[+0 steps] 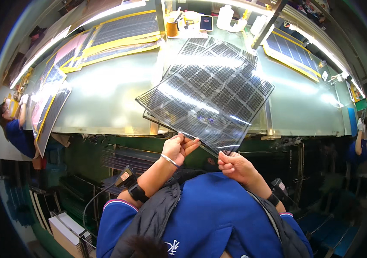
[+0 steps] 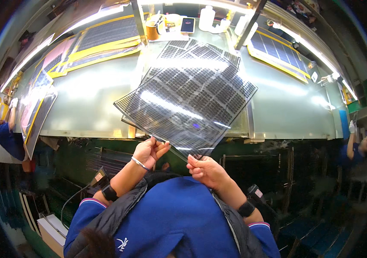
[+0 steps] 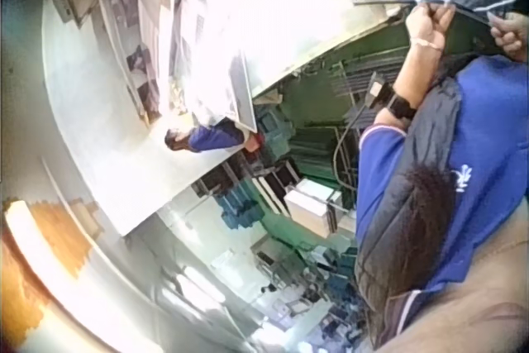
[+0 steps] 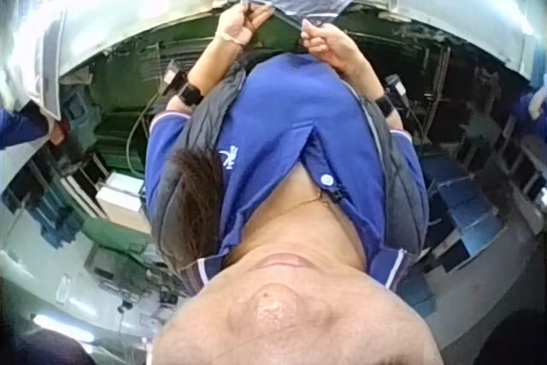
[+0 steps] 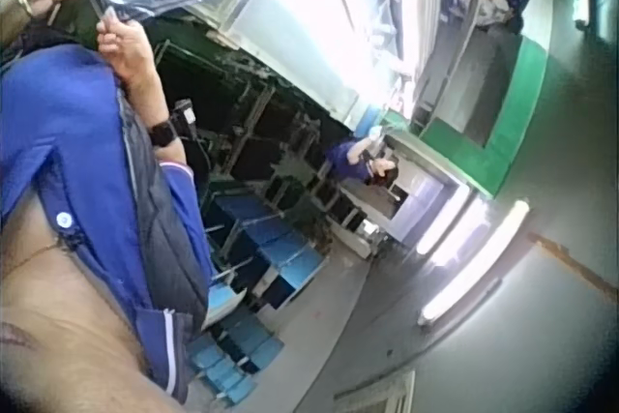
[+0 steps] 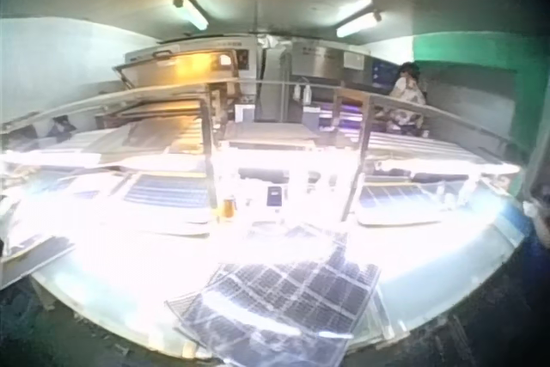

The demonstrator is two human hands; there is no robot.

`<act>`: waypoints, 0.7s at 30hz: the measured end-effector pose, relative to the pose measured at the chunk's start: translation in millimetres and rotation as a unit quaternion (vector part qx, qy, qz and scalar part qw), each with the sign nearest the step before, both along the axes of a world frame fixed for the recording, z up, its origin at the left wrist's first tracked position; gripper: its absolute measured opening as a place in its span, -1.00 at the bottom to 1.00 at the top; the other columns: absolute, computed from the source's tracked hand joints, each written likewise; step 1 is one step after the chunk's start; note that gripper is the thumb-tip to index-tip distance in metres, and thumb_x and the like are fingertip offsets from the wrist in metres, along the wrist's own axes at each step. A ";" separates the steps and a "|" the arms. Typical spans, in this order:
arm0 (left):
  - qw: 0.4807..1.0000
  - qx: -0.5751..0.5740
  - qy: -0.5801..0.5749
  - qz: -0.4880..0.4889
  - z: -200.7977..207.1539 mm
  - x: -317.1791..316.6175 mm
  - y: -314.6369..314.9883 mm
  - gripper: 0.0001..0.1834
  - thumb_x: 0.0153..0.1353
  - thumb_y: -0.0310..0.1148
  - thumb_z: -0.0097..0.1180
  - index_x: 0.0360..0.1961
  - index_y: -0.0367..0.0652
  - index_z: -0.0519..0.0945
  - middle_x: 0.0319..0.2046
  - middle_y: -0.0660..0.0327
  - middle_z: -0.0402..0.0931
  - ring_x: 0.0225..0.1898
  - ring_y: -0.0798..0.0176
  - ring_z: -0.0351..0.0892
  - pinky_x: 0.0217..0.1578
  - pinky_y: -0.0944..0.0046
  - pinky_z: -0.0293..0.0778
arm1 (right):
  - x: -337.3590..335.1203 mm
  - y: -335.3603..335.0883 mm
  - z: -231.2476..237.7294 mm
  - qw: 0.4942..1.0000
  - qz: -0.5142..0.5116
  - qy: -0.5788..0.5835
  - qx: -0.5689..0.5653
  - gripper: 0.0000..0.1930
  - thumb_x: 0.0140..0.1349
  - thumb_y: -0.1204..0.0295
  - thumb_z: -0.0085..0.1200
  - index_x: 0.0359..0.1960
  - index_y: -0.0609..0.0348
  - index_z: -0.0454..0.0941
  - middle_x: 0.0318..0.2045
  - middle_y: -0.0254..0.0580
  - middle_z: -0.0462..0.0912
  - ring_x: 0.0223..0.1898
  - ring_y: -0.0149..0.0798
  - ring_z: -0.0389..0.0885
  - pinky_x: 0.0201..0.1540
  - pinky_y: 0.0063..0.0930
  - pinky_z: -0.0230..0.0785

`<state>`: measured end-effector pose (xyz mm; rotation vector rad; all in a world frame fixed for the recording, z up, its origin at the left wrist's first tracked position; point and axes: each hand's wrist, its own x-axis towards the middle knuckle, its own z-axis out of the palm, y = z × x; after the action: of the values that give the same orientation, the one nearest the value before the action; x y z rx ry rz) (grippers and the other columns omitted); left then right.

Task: Inspecting and sorting flexible solar panel cell sheets on an industrial workbench.

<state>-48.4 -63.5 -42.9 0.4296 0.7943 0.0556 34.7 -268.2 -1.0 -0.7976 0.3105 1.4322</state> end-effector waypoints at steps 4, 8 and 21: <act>0.991 0.061 0.031 0.116 -24.0 9.7 30.2 -0.82 0.20 -0.46 -0.26 -0.43 -0.32 0.38 -0.48 0.04 0.47 -0.46 0.10 0.55 -0.40 0.13 0.57 | 12.2 -24.5 3.5 0.994 0.083 -0.060 -0.036 -0.83 0.19 0.39 0.00 -0.48 0.21 0.38 -0.58 -0.32 0.43 -0.72 -0.65 0.20 -0.72 -0.81 0.04; 0.970 0.169 0.104 0.136 -54.2 0.9 98.4 -0.87 0.11 -0.50 -0.19 -0.42 -0.23 0.44 -0.52 0.09 0.49 -0.57 0.20 0.53 -0.67 0.21 0.51 | 26.1 -57.2 3.4 0.985 0.117 -0.094 -0.084 -0.88 0.14 0.46 0.06 -0.43 0.24 0.43 -0.58 -0.24 0.50 -0.75 -0.64 0.24 -0.73 -0.78 0.08; 0.868 0.276 0.149 0.385 -101.7 -86.2 397.5 -0.72 0.18 -0.25 -0.04 -0.64 -0.09 0.36 -0.74 0.29 0.35 -0.76 0.30 0.36 -0.64 0.30 0.49 | 84.7 -134.4 19.4 0.946 0.157 -0.193 -0.209 -0.84 -0.02 0.48 0.21 -0.51 0.20 0.43 -0.66 -0.22 0.51 -0.75 -0.52 0.37 -0.72 -0.72 0.19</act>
<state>-134.6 334.0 -144.6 0.6443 1.2232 1.0078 119.3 -402.6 18.4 -1.5051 0.1896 1.4830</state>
